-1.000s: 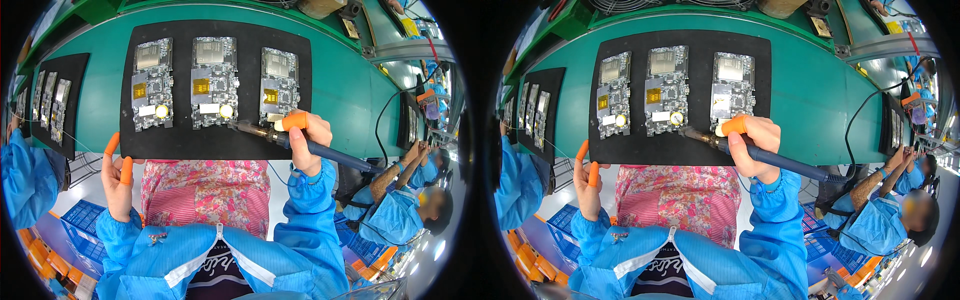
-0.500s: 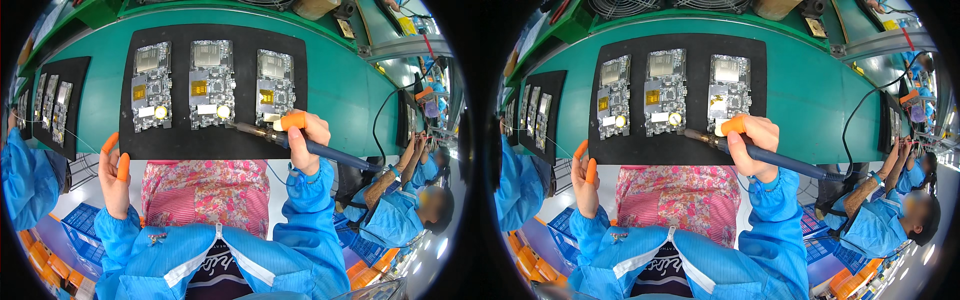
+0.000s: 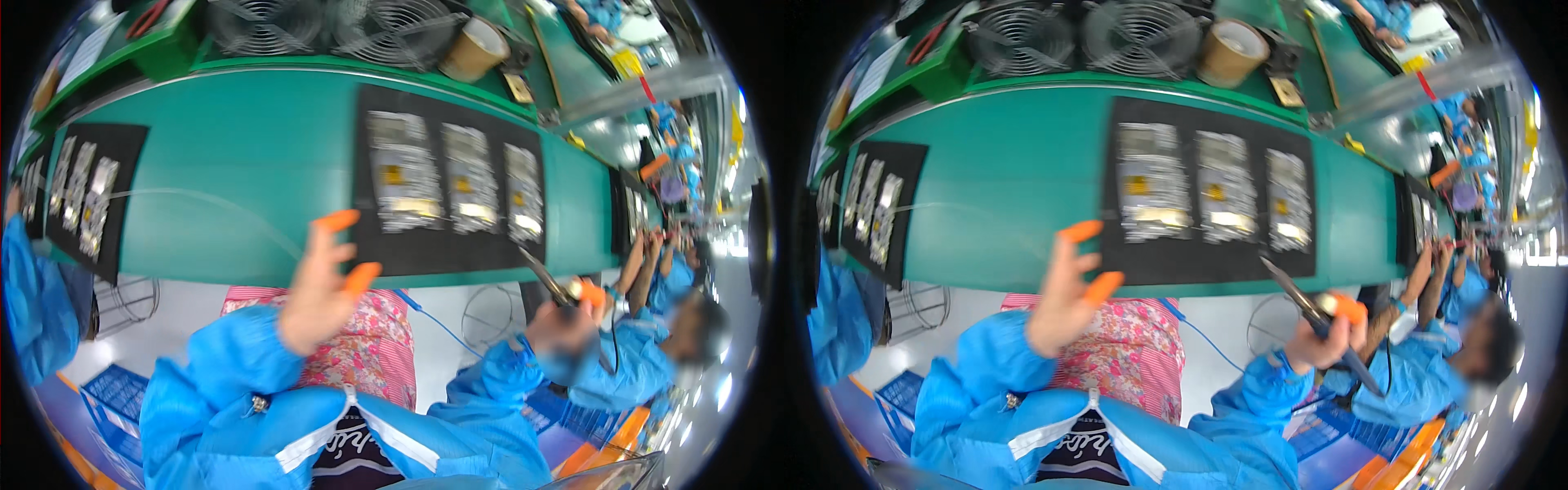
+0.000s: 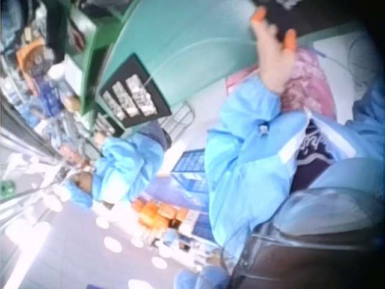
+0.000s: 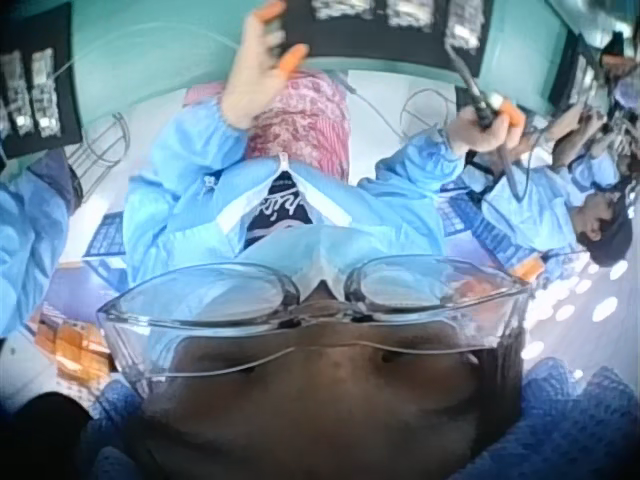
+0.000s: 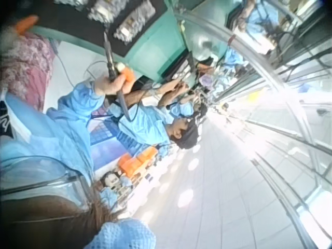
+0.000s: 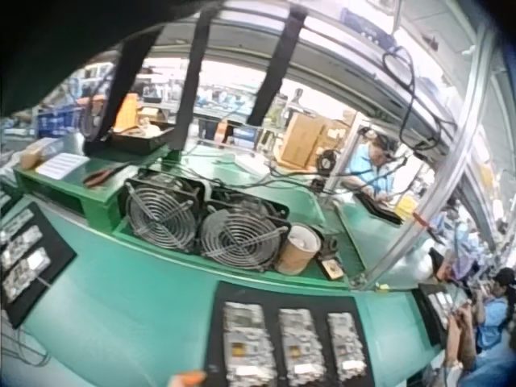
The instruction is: Soldering components onto electronic circuit boards at an assembly line.
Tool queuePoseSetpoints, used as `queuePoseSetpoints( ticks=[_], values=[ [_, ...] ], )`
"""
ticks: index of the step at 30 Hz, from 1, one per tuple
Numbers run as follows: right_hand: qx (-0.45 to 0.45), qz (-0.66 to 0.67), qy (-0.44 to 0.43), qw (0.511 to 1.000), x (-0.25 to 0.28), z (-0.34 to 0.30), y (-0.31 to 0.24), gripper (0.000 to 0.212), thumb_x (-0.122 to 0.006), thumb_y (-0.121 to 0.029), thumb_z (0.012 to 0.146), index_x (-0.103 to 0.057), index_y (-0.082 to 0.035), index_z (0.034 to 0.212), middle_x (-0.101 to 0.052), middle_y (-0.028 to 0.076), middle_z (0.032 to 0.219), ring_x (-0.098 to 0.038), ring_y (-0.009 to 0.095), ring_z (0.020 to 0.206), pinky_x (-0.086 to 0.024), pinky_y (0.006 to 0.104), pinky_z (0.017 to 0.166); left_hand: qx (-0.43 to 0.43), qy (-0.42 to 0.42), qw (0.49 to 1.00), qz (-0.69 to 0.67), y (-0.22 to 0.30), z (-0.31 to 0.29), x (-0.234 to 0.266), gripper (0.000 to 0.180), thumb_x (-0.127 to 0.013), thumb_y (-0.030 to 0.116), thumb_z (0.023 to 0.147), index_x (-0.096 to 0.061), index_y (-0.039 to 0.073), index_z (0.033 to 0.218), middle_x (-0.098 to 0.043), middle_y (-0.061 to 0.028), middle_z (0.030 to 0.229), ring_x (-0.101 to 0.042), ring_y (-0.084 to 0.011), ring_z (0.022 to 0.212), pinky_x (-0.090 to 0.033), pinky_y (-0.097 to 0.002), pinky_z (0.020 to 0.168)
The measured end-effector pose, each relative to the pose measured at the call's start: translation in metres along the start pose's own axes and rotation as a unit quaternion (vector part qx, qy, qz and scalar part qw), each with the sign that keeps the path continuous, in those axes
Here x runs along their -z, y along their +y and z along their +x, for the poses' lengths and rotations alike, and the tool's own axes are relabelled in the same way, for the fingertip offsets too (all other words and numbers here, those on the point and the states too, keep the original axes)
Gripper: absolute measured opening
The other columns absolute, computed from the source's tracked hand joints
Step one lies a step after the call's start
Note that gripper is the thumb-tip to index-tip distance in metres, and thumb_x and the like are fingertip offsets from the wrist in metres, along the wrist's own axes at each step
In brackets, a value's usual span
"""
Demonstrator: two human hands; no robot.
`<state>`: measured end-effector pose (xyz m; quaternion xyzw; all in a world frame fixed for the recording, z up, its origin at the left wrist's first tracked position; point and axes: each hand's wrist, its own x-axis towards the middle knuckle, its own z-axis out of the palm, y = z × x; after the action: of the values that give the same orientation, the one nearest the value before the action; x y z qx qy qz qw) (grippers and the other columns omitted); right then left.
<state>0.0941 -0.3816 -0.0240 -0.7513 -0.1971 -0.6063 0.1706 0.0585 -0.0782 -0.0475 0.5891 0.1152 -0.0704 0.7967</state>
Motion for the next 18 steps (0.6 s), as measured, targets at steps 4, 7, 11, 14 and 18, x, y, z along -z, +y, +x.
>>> queuePoseSetpoints(
  ticks=[4,7,11,14,18],
  values=[
    [-0.022,-0.129,0.018,0.991,0.051,-0.013,0.034,0.040,-0.072,0.006,0.061,-0.054,0.003,0.096,-0.050,0.022,0.100,-0.056,0.035,0.087,-0.051,0.0418,0.072,-0.060,-0.062,0.989,0.122,-0.023,0.035,-0.059,0.058,-0.059,0.003,0.075,-0.027,0.007,0.124,-0.043,-0.0168,0.116,-0.052,-0.0270,0.092,-0.046,-0.0342,0.071],
    [0.044,-0.302,-0.049,0.951,0.057,0.002,0.022,0.045,-0.075,0.002,0.060,-0.053,0.001,0.100,-0.052,0.020,0.103,-0.055,0.032,0.093,-0.047,0.0358,0.082,-0.075,-0.106,0.987,0.092,-0.039,0.059,-0.103,0.057,-0.054,0.005,0.079,-0.022,0.008,0.125,-0.052,-0.0286,0.100,-0.054,-0.0405,0.088,-0.044,-0.0441,0.072],
    [-0.042,-0.205,-0.046,0.977,0.058,-0.014,0.057,0.044,-0.070,-0.001,0.066,-0.050,0.002,0.105,-0.043,0.017,0.115,-0.050,0.027,0.100,-0.049,0.0303,0.077,-0.037,-0.261,0.951,0.161,-0.022,0.073,-0.115,0.058,-0.055,0.014,0.080,-0.024,0.005,0.127,-0.059,-0.0199,0.087,-0.057,-0.0334,0.074,-0.044,-0.0388,0.067],
    [-0.220,0.166,0.016,0.961,0.062,-0.048,0.110,0.031,-0.051,-0.001,0.080,-0.046,0.001,0.110,-0.037,0.017,0.121,-0.048,0.030,0.101,-0.052,0.0357,0.071,-0.102,-0.296,0.929,0.197,0.006,0.050,-0.086,0.046,-0.053,0.016,0.082,-0.035,0.004,0.123,-0.060,-0.0149,0.096,-0.057,-0.0290,0.076,-0.043,-0.0364,0.071],
    [-0.280,0.126,0.082,0.948,0.018,-0.056,0.093,0.029,-0.051,-0.015,0.083,-0.049,0.000,0.107,-0.047,0.016,0.109,-0.053,0.027,0.092,-0.050,0.0272,0.062,-0.166,-0.359,0.901,0.178,0.082,-0.007,0.003,0.029,-0.051,0.014,0.085,-0.049,0.002,0.111,-0.061,-0.0102,0.094,-0.058,-0.0218,0.085,-0.046,-0.0312,0.073]
  ],
)
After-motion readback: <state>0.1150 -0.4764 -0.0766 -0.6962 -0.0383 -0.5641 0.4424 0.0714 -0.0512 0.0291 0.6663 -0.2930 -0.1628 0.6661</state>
